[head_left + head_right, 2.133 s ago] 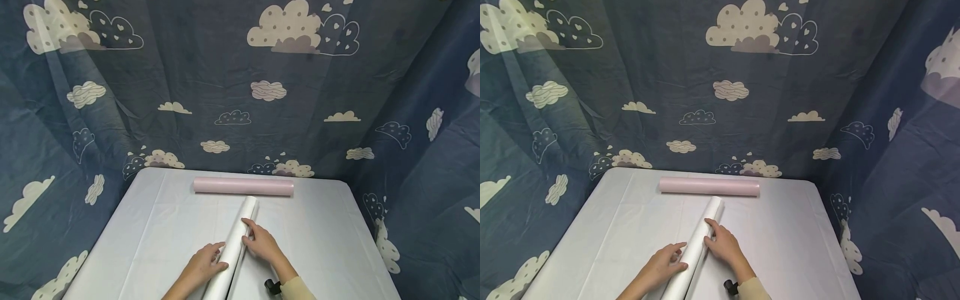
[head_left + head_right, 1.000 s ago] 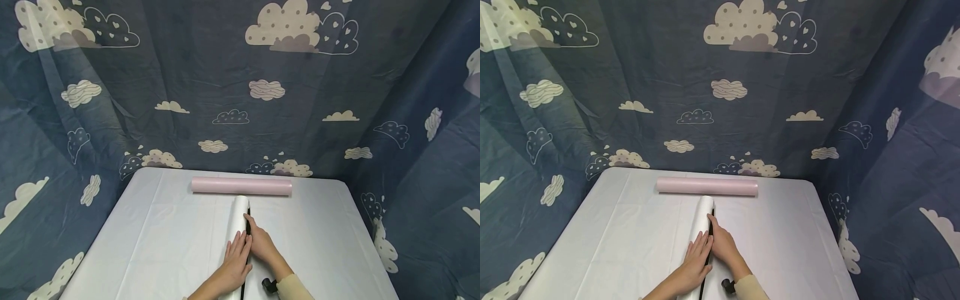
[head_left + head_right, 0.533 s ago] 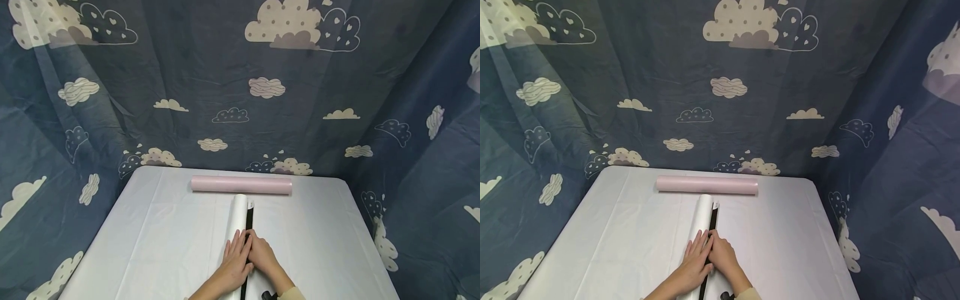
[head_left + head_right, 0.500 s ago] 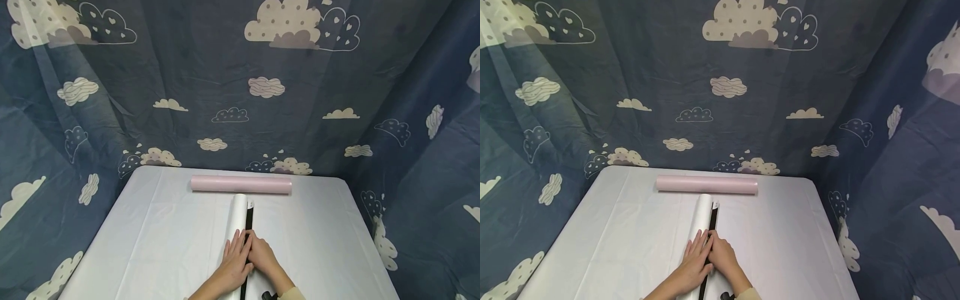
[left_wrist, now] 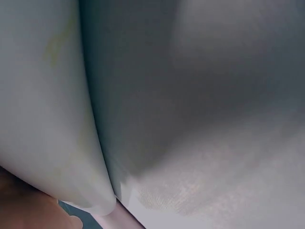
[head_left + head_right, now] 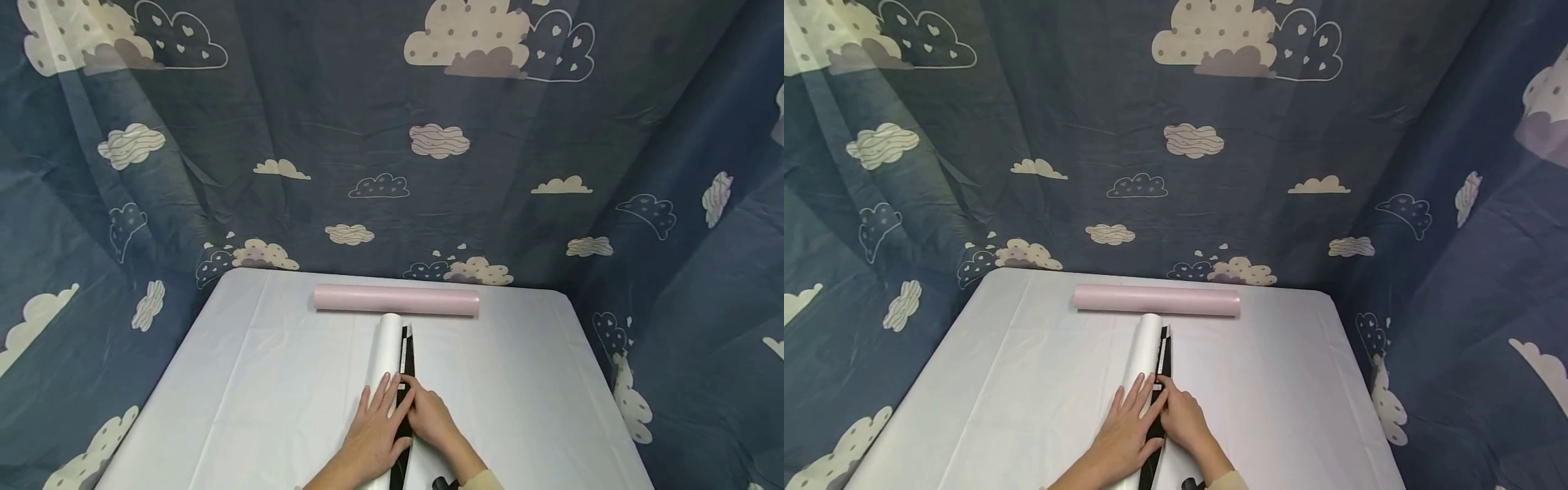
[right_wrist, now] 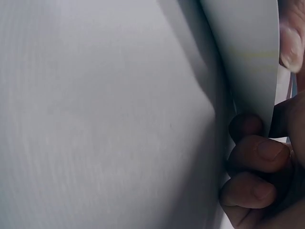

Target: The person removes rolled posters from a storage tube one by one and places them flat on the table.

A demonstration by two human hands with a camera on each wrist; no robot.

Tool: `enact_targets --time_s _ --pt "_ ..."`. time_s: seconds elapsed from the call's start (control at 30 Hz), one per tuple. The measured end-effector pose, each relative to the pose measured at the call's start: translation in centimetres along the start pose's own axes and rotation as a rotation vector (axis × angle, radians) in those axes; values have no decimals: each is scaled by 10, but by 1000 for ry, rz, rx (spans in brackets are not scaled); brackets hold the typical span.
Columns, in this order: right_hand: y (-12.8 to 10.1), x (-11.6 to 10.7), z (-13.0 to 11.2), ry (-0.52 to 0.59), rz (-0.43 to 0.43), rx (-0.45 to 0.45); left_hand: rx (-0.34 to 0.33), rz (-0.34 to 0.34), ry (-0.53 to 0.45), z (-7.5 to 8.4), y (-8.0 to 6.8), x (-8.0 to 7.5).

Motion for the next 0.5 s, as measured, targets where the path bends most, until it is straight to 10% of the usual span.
enact_targets --time_s 0.5 --pt "2 -18 11 -37 -12 45 65 159 113 -3 3 -1"
Point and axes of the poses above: each hand's wrist, its own y-axis towards the middle knuckle, its own x-axis out of the palm, z = x × y, the point moved 5 cm from there along y, towards the middle knuckle, and after that the axes turned 8 degrees about y, right-handed, at the moved point
